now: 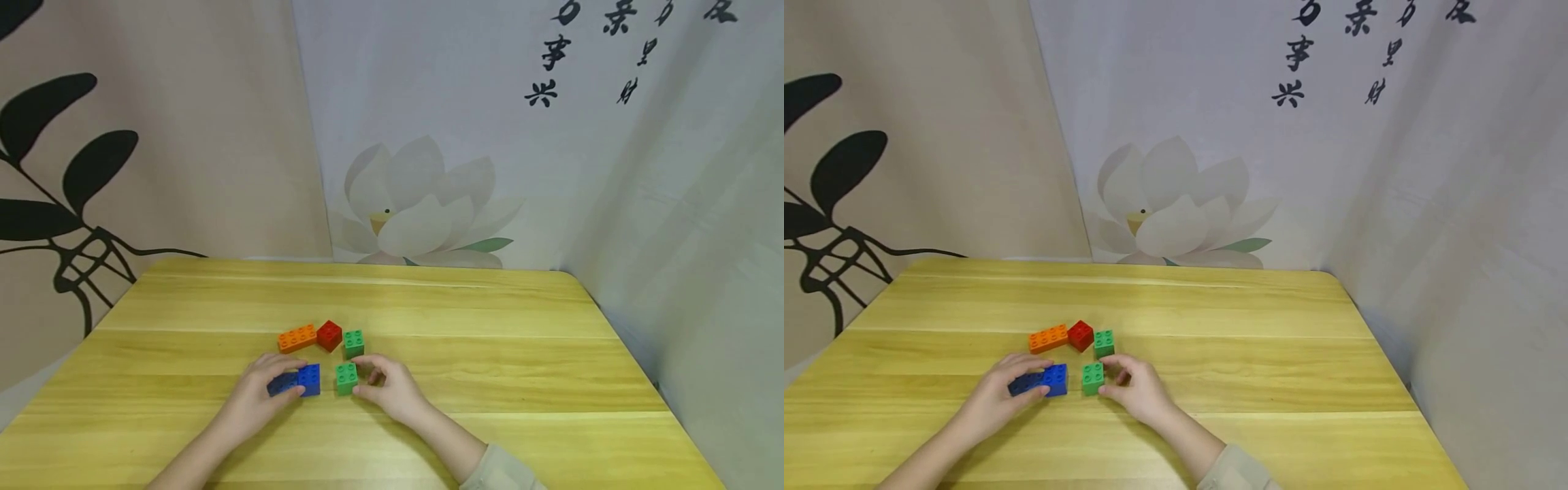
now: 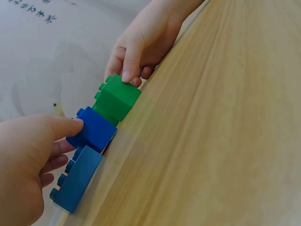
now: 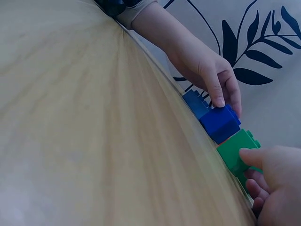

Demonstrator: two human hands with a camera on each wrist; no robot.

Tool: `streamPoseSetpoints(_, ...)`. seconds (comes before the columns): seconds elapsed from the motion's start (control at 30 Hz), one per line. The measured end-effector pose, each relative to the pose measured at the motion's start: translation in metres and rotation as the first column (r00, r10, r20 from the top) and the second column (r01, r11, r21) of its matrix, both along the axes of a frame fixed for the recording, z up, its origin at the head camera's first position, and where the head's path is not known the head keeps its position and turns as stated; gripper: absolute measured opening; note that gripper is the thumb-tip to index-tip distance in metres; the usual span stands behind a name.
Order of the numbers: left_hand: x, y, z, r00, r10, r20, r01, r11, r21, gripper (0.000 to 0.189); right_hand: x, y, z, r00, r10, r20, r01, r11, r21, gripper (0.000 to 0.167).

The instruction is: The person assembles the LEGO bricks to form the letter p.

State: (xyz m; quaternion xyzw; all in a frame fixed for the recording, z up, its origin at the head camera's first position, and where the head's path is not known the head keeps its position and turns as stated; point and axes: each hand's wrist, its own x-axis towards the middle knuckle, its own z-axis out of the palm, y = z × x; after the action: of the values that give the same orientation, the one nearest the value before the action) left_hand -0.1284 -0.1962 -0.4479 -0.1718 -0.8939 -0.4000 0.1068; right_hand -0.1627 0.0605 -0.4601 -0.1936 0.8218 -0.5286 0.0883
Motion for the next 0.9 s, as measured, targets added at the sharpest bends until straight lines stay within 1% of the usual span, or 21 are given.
streamPoseSetpoints(0.23,0.002,0.0,0.003,1.0,0.017,-0.01,-0.017,1.0,0.008,0.04,0.0,0.0,-0.003,1.0,0.005,-0.021,-0.005,1.0,-0.003,0.045)
streamPoseSetpoints(0.43,0.003,0.005,0.01,1.0,0.021,-0.013,-0.02,0.999,0.027,0.041,0.001,0.005,-0.002,1.0,0.006,-0.016,-0.006,1.0,-0.028,0.044)
streamPoseSetpoints(0.63,0.005,0.011,0.017,1.0,0.024,-0.007,-0.023,0.997,0.072,0.039,0.004,0.013,0.0,1.0,0.014,-0.011,-0.014,0.999,-0.05,0.044)
streamPoseSetpoints(0.77,0.006,0.015,0.021,1.0,0.013,-0.018,-0.011,0.994,0.107,0.038,0.007,0.021,0.001,1.0,0.003,-0.003,-0.003,0.998,-0.063,0.043)
streamPoseSetpoints(0.9,0.007,0.021,0.025,0.999,-0.009,-0.04,0.014,0.991,0.136,0.038,0.008,0.029,0.001,1.0,-0.016,0.001,0.016,0.998,-0.061,0.041)
